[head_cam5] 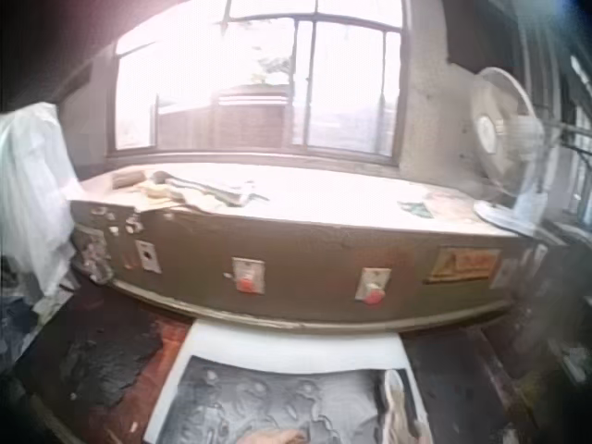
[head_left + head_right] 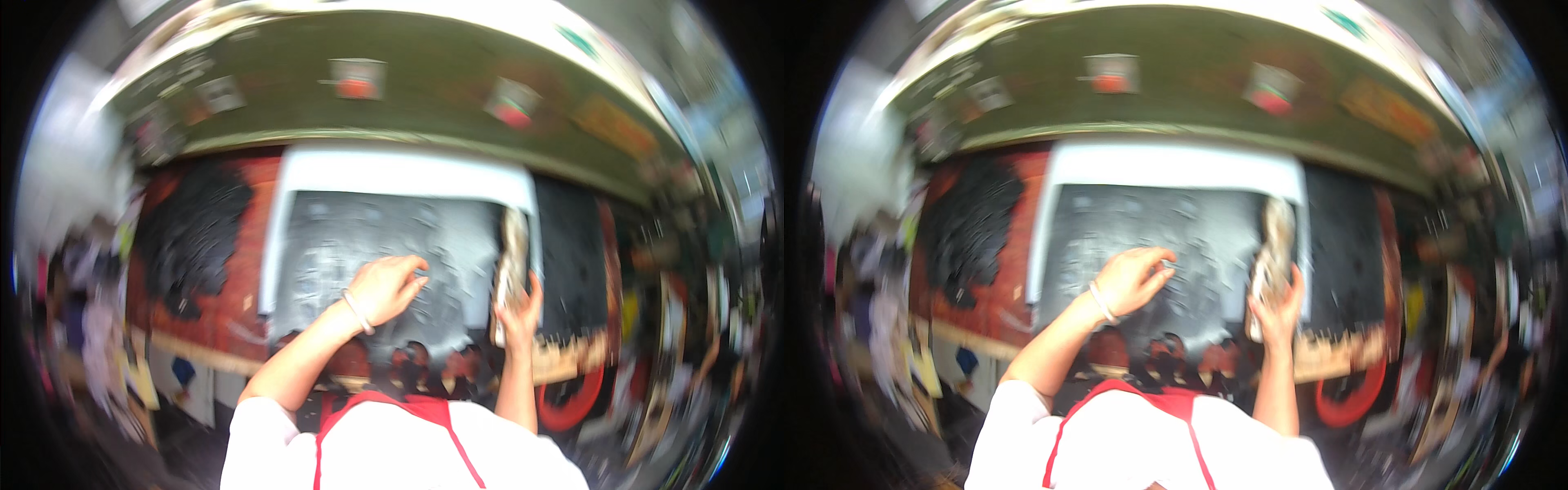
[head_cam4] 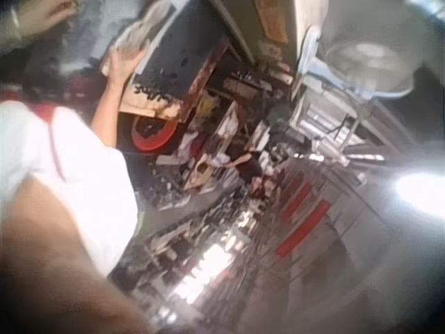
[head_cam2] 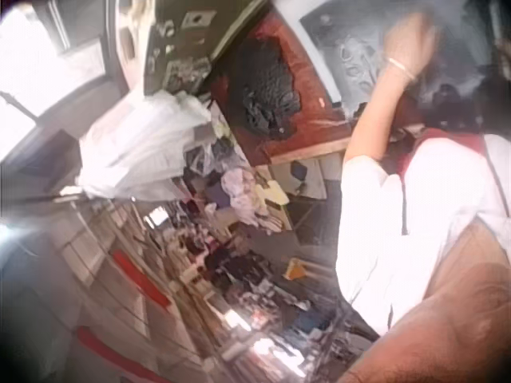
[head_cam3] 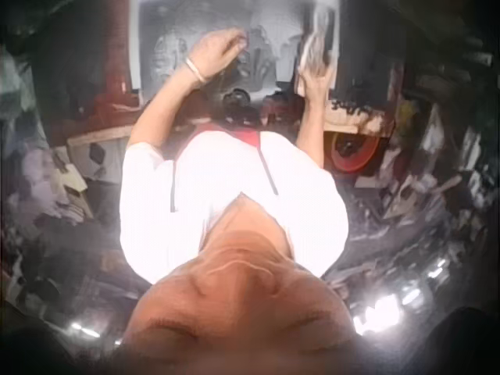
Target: The person operates a hydraulic die-cutting press to cut shapes from black rubber sheets. They place a sheet on the press bed, align a white template, press the foot pedal to activate the press, then remove the cut pieces and trim excess material by hand.
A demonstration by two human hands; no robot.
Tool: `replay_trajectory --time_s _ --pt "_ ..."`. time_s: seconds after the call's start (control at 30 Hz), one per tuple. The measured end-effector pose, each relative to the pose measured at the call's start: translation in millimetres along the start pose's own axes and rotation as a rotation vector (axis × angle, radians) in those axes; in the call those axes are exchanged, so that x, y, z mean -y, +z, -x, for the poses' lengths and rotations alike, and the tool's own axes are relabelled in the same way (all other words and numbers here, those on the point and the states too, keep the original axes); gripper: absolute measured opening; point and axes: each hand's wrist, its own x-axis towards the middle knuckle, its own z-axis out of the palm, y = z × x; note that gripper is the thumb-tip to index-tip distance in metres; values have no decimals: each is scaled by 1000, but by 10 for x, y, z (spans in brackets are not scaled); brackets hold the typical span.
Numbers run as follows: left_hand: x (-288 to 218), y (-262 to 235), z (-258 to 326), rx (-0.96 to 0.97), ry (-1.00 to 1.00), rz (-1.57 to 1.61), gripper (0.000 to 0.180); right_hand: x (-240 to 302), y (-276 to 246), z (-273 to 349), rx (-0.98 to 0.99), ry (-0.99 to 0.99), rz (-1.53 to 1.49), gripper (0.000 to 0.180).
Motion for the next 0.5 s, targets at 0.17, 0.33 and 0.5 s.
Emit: replay_trajectory --time_s 0.17,0.33,0.5 --pt "-505 945 -380 443 -171 165 53 214 -184 55 23 60 -521 86" --pt "-797 1504 -432 467 -441 578 67 148 -236 20 3 72 -685 83" --pt "-877 1604 -482 391 -588 764 62 108 -349 -15 15 105 -661 84"
